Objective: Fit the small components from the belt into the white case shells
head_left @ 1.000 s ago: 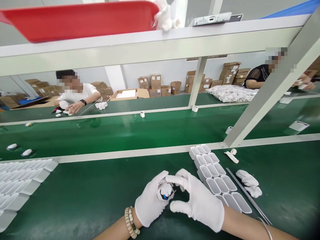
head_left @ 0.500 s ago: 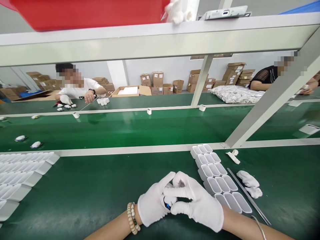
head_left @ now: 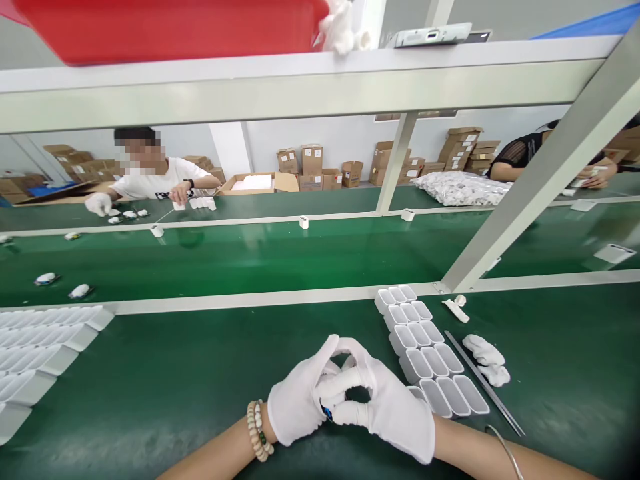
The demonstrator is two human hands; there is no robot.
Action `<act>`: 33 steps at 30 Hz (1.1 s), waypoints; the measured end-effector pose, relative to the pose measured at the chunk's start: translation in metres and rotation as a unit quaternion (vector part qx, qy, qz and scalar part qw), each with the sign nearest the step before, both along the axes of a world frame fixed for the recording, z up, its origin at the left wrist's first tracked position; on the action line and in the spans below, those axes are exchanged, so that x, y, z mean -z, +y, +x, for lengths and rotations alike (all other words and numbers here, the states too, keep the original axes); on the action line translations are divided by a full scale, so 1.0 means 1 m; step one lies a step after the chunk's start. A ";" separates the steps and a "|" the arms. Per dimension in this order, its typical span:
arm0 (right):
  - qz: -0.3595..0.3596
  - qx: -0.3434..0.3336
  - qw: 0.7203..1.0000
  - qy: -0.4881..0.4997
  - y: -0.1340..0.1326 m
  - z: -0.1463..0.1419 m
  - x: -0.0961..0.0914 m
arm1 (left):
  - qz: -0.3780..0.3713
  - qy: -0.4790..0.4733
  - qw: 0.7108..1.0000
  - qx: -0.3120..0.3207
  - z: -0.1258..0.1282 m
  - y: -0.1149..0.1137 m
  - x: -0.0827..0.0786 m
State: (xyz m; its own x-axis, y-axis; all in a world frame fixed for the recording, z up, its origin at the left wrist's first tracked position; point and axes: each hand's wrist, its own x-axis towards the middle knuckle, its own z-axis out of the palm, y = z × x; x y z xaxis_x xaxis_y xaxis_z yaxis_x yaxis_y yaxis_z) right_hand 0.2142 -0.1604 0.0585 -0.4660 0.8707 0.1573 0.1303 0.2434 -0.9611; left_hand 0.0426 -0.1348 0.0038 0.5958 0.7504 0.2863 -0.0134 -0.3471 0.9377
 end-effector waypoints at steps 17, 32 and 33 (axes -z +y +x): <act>-0.219 -0.103 0.959 0.149 -0.009 -0.001 0.000 | 0.165 0.106 0.980 0.037 -0.008 -0.019 -0.037; -0.319 -0.143 0.922 0.164 -0.003 -0.004 -0.003 | 0.122 0.135 0.982 0.044 -0.012 -0.027 -0.030; -0.320 -0.145 0.924 0.153 -0.002 -0.004 -0.002 | 0.108 0.143 0.983 0.046 -0.012 -0.028 -0.031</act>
State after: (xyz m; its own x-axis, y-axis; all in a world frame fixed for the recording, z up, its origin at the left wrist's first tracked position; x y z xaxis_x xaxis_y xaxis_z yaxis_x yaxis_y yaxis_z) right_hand 0.2098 -0.1626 0.0607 -0.7134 0.6762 -0.1840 -0.1526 -0.4061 -0.9010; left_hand 0.0310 -0.1627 0.0346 0.7380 0.6295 0.2432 0.1999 -0.5482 0.8121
